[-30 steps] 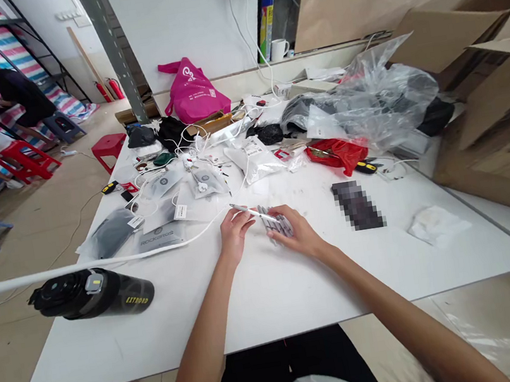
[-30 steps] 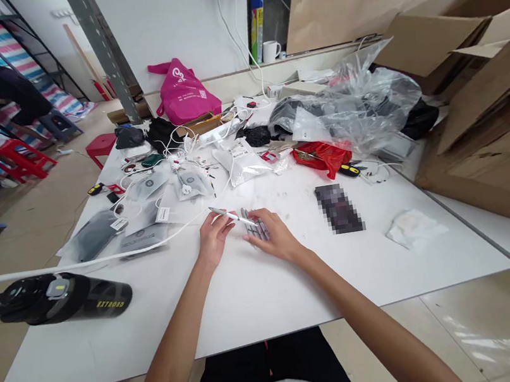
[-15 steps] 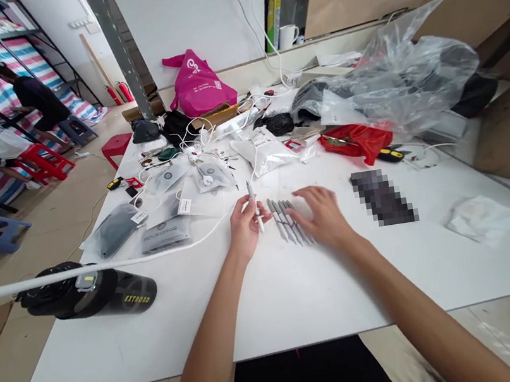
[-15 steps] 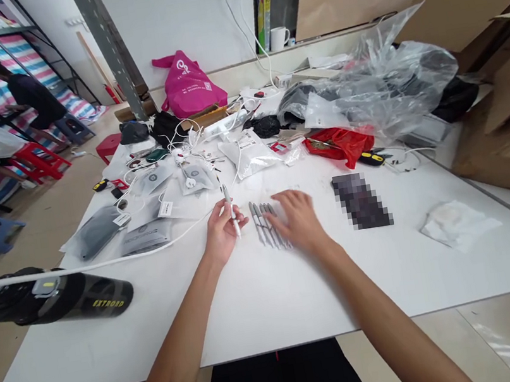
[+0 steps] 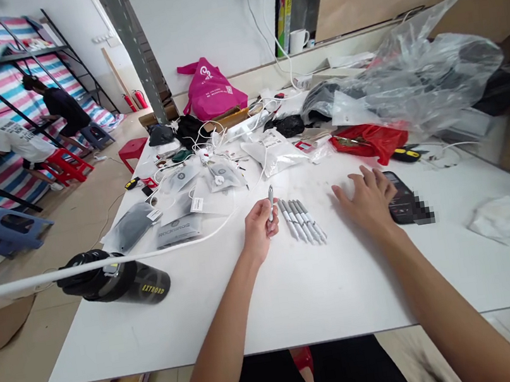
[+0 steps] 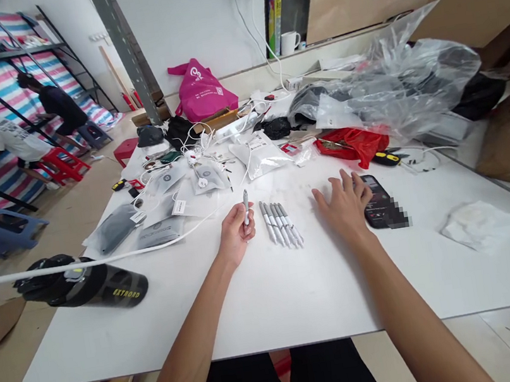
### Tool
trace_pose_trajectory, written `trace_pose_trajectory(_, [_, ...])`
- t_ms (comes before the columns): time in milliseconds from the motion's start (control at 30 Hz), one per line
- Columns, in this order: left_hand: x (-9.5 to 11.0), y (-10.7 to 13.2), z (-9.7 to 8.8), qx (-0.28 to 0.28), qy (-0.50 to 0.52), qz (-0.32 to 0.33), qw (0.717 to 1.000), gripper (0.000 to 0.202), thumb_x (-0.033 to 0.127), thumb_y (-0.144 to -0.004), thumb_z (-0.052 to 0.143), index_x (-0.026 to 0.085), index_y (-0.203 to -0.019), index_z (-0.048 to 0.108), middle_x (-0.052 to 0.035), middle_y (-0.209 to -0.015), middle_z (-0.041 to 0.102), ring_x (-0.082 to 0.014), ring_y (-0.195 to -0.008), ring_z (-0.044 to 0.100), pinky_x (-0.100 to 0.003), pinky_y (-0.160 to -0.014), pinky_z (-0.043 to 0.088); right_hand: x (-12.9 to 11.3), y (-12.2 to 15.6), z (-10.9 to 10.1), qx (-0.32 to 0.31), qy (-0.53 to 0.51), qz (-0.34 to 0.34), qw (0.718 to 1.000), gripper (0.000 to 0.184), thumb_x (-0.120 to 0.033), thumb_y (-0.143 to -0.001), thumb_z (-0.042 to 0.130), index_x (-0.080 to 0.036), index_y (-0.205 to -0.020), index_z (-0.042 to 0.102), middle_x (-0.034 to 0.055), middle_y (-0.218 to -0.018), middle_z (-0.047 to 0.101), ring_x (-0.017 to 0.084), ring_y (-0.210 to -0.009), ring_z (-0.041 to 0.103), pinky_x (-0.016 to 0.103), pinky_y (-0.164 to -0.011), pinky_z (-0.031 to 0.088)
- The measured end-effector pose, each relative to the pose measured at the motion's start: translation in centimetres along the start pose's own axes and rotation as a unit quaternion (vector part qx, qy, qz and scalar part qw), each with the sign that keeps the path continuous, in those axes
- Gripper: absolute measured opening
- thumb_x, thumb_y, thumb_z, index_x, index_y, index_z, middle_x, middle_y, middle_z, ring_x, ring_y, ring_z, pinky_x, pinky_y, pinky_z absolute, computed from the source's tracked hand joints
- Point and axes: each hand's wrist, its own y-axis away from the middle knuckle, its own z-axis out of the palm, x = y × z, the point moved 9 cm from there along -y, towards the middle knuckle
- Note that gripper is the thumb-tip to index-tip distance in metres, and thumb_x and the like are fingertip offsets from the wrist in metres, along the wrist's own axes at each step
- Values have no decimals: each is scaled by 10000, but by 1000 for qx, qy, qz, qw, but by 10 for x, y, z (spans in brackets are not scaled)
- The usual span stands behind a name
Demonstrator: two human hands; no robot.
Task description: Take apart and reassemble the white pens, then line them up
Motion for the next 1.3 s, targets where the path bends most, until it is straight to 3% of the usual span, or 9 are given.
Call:
trace_pose_trajectory(233, [2,0,1,2,5,12,1000,455,510,-848,874,265,-1174,671,29,-828,581,-41,-536,362,-174,-446,229,-26,6,-5,32,-35,-31,998,550,-603,-1022,467,-164,-1307,633,236,-1543,513,405,-1511,326,623,-1215,252])
trace_pose_trajectory(433, [-4,-3,5,-20,41,4,999,386,523,-932,784,167,-1076,756,-9,-807,587,-68,-590,437,-210,-504,365,-39,10,-9,21,-91,-46,995,535,-613,-1018,480,-174,-1264,663,221,-1361,642,411,-1323,510,597,-1123,368])
trace_pose_trajectory(600, [-4,0,10,-23,67,15,997,353,445,-890,861,219,-1082,670,-63,-1037,770,-187,-957,732,-341,-912,546,-73,22,-13,-29,-193,-104,975,473,-580,-1093,386,-219,-1185,677,145,-1190,753,322,-1100,657,488,-1035,457])
trace_pose_trajectory(667, [-4,2,12,-27,67,12,997,365,428,-887,872,229,-1072,629,-87,-1174,792,-247,-1168,747,-425,-1111,485,-86,28,-13,-47,-205,-124,970,489,-581,-1107,353,-223,-1177,678,136,-1162,767,325,-1095,664,490,-1017,467])
trace_pose_trajectory(767, [-3,3,12,-15,60,19,998,375,412,-877,887,223,-1026,598,-91,-1183,803,-276,-1287,722,-462,-1224,403,-99,35,-12,-77,-235,-154,957,516,-583,-1121,311,-235,-1138,691,123,-1149,773,314,-1066,674,489,-1000,479])
trace_pose_trajectory(933, [-2,2,6,10,41,41,998,396,399,-856,905,213,-956,570,-110,-1174,813,-291,-1353,687,-482,-1265,353,-105,45,-12,-130,-350,-156,914,584,-586,-1137,253,-234,-1199,715,104,-1119,785,277,-1033,706,439,-948,514])
trace_pose_trajectory(1033, [-3,1,6,3,22,43,999,361,376,-867,896,207,-946,587,-114,-1155,826,-283,-1336,697,-488,-1258,365,-115,53,-8,-189,-392,-155,887,526,-613,-1112,386,-223,-1283,695,72,-1027,786,243,-884,701,382,-807,522])
trace_pose_trajectory(1133, [-3,1,9,-11,30,39,999,341,374,-862,902,194,-1025,662,-124,-1198,820,-291,-1339,694,-484,-1255,383,-128,59,-8,-207,-382,-178,883,449,-591,-1089,489,-226,-1246,697,52,-995,761,209,-815,656,341,-753,493])
trace_pose_trajectory(1300, [5,2,12,-28,43,51,997,396,438,-889,869,185,-1176,766,-128,-1357,763,-307,-1319,701,-473,-1234,431,-130,60,-6,-201,-384,-163,887,439,-575,-1114,420,-211,-1094,666,13,-815,652,163,-687,539,310,-672,430])
